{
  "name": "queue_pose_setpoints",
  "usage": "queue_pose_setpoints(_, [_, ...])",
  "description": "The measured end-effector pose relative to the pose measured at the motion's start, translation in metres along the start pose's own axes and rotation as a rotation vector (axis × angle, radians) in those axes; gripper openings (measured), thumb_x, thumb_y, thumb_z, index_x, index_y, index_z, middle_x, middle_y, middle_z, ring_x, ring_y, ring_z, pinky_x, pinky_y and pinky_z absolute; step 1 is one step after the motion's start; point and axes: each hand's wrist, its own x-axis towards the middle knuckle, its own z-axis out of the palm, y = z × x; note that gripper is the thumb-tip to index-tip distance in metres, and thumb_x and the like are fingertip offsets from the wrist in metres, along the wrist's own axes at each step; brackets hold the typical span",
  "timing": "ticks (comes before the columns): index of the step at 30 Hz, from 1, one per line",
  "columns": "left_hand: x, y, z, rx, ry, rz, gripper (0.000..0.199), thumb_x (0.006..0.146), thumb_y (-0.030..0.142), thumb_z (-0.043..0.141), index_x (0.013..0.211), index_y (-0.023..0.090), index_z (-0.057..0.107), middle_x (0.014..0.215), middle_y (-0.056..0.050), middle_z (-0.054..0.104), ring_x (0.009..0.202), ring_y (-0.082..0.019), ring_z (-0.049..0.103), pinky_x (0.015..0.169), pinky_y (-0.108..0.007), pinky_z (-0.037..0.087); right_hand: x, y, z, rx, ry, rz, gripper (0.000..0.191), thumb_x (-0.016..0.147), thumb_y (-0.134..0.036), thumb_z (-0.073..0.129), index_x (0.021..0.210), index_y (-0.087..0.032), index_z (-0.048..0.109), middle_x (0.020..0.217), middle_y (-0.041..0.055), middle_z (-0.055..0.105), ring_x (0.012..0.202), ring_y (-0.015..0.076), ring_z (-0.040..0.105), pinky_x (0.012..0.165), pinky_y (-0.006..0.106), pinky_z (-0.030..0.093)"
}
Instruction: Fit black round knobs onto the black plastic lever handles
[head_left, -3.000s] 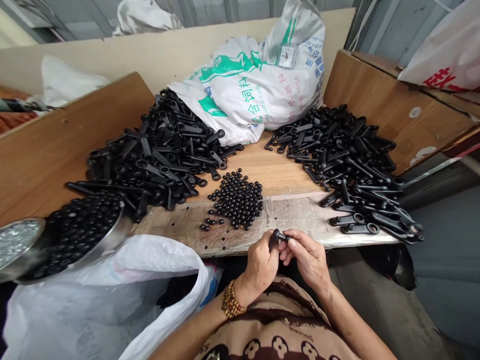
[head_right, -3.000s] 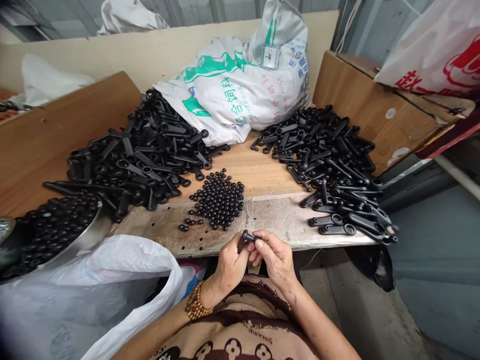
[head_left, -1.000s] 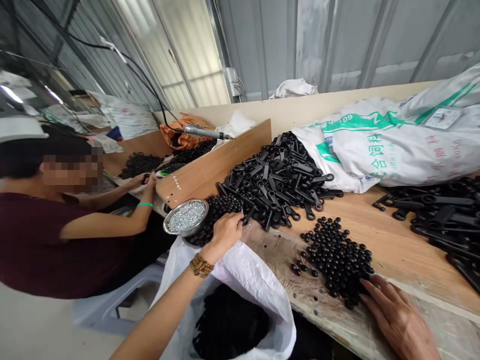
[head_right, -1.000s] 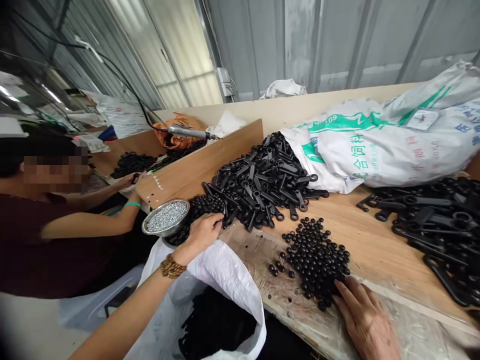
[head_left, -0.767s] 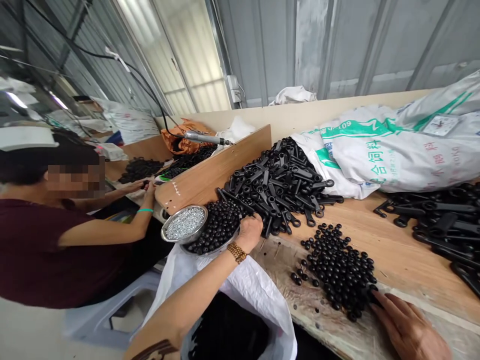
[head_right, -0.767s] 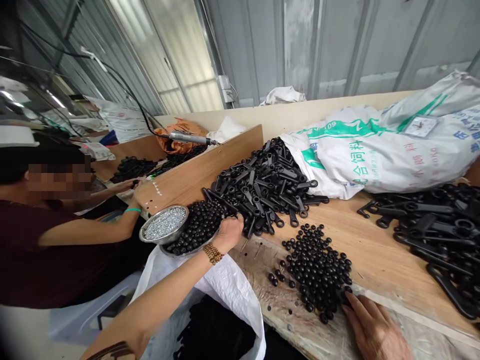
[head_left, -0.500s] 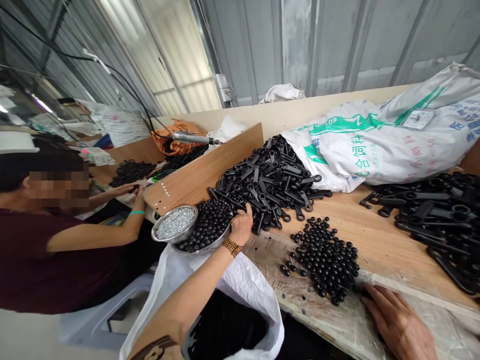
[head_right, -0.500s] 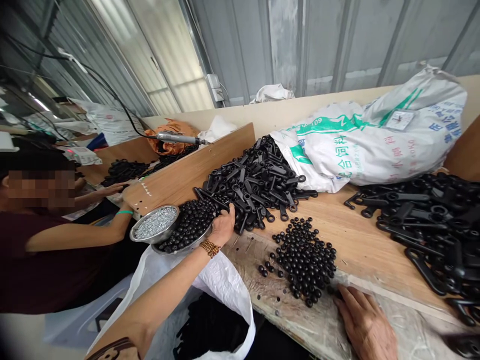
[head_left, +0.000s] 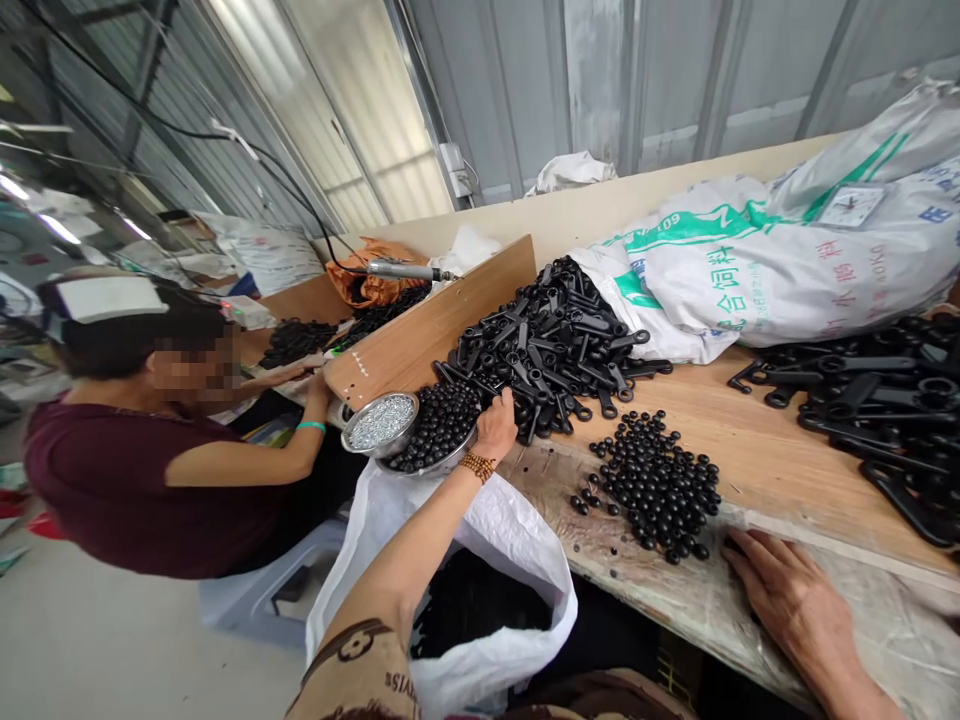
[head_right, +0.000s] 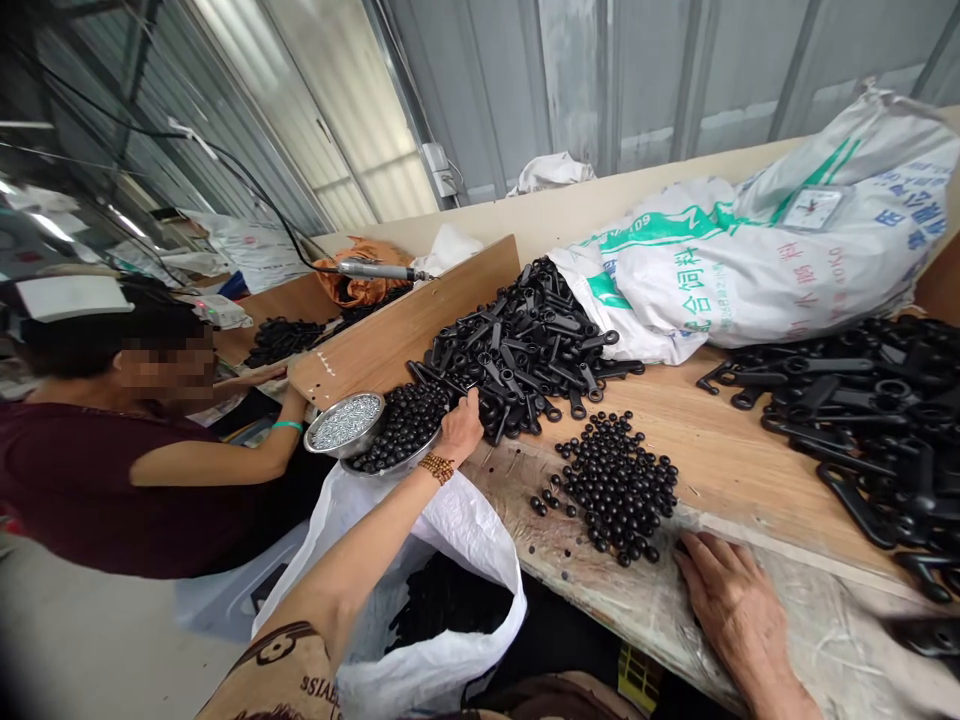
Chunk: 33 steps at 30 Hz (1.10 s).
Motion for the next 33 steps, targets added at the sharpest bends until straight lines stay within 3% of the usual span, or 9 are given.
queue_pose_setpoints(5, [0.008, -0.003, -0.043, -0.251, 0.168, -0.057, 0.028, 0.078, 0.015, 0.048, 0.105, 0.013, 0.057, 0.094, -0.009, 0.060, 0.087, -0.020, 0.060, 0.075, -0.029, 0.045, 0.004, -0.001, 0.001, 0.011, 0.022, 0.035, 0.040, 0.089, -0.043, 0.037, 0.093, -0.018, 0.068, 0.090, 0.0090, 0.067, 0.081, 0.0241, 0.059, 0.071, 0.035, 0.049])
queue_pose_setpoints(10, [-0.011, -0.012, -0.092, -0.605, 0.203, -0.069, 0.025, 0.073, 0.023, 0.054, 0.094, 0.010, 0.060, 0.078, -0.002, 0.063, 0.070, -0.014, 0.059, 0.066, -0.025, 0.048, 0.000, -0.021, -0.021, 0.099, 0.179, 0.163, 0.030, 0.087, -0.038, 0.046, 0.096, -0.016, 0.065, 0.092, 0.0104, 0.066, 0.081, 0.0227, 0.061, 0.074, 0.034, 0.049])
queue_pose_setpoints(14, [-0.048, -0.003, -0.106, -1.353, 0.192, -0.212, 0.022, 0.056, 0.021, 0.068, 0.076, 0.014, 0.061, 0.072, 0.002, 0.063, 0.065, -0.012, 0.057, 0.069, -0.027, 0.049, -0.013, -0.065, -0.044, 0.322, 0.134, 0.083, 0.018, 0.084, -0.021, 0.053, 0.099, -0.016, 0.062, 0.092, 0.0108, 0.063, 0.084, 0.0214, 0.059, 0.075, 0.034, 0.048])
queue_pose_setpoints(17, [-0.075, 0.017, -0.102, -1.614, -0.064, -0.332, 0.016, 0.053, 0.017, 0.066, 0.068, 0.017, 0.059, 0.065, 0.003, 0.059, 0.062, -0.013, 0.057, 0.063, -0.028, 0.050, -0.017, -0.093, -0.046, 0.431, -0.015, 0.033, 0.019, 0.083, -0.017, 0.053, 0.099, -0.019, 0.064, 0.095, 0.0101, 0.064, 0.087, 0.0219, 0.057, 0.076, 0.035, 0.048])
queue_pose_setpoints(20, [-0.100, 0.049, -0.093, -1.678, -0.455, -0.376, 0.015, 0.056, 0.021, 0.061, 0.070, 0.016, 0.057, 0.063, 0.000, 0.060, 0.055, -0.015, 0.058, 0.053, -0.029, 0.049, -0.017, -0.102, -0.047, 0.576, -0.054, 0.107, 0.020, 0.083, -0.018, 0.052, 0.098, -0.019, 0.066, 0.095, 0.0102, 0.065, 0.086, 0.0220, 0.057, 0.075, 0.036, 0.049])
queue_pose_setpoints(23, [-0.120, 0.085, -0.082, -1.681, -0.845, -0.261, 0.018, 0.055, 0.022, 0.059, 0.071, 0.016, 0.051, 0.055, 0.002, 0.055, 0.042, -0.011, 0.050, 0.040, -0.021, 0.036, -0.016, -0.096, -0.055, 0.849, -0.074, 0.353, 0.018, 0.082, -0.023, 0.056, 0.096, -0.020, 0.066, 0.087, 0.0076, 0.066, 0.077, 0.0198, 0.059, 0.070, 0.033, 0.049])
queue_pose_setpoints(25, [-0.129, 0.109, -0.076, -1.664, -1.023, -0.145, 0.020, 0.052, 0.019, 0.060, 0.068, 0.016, 0.047, 0.053, 0.005, 0.050, 0.039, -0.007, 0.044, 0.038, -0.018, 0.029, -0.015, -0.090, -0.061, 1.078, -0.090, 0.580, 0.016, 0.079, -0.026, 0.061, 0.093, -0.021, 0.067, 0.082, 0.0047, 0.066, 0.073, 0.0179, 0.059, 0.067, 0.029, 0.049])
queue_pose_setpoints(28, [-0.137, 0.140, -0.071, -1.632, -1.173, -0.042, 0.026, 0.050, 0.014, 0.060, 0.074, 0.015, 0.050, 0.055, 0.006, 0.049, 0.043, -0.005, 0.041, 0.040, -0.017, 0.027, -0.017, -0.084, -0.070, 1.428, -0.033, 0.801, 0.017, 0.073, -0.026, 0.067, 0.089, -0.021, 0.069, 0.078, 0.0027, 0.066, 0.066, 0.0146, 0.058, 0.062, 0.026, 0.047])
queue_pose_setpoints(33, [-0.142, 0.179, -0.073, -1.615, -1.219, -0.007, 0.029, 0.053, 0.013, 0.057, 0.082, 0.012, 0.056, 0.055, 0.005, 0.049, 0.044, -0.005, 0.039, 0.042, -0.017, 0.027, -0.021, -0.078, -0.081, 1.685, 0.123, 0.860, 0.018, 0.068, -0.021, 0.071, 0.086, -0.022, 0.071, 0.072, 0.0010, 0.066, 0.059, 0.0114, 0.055, 0.056, 0.023, 0.046])
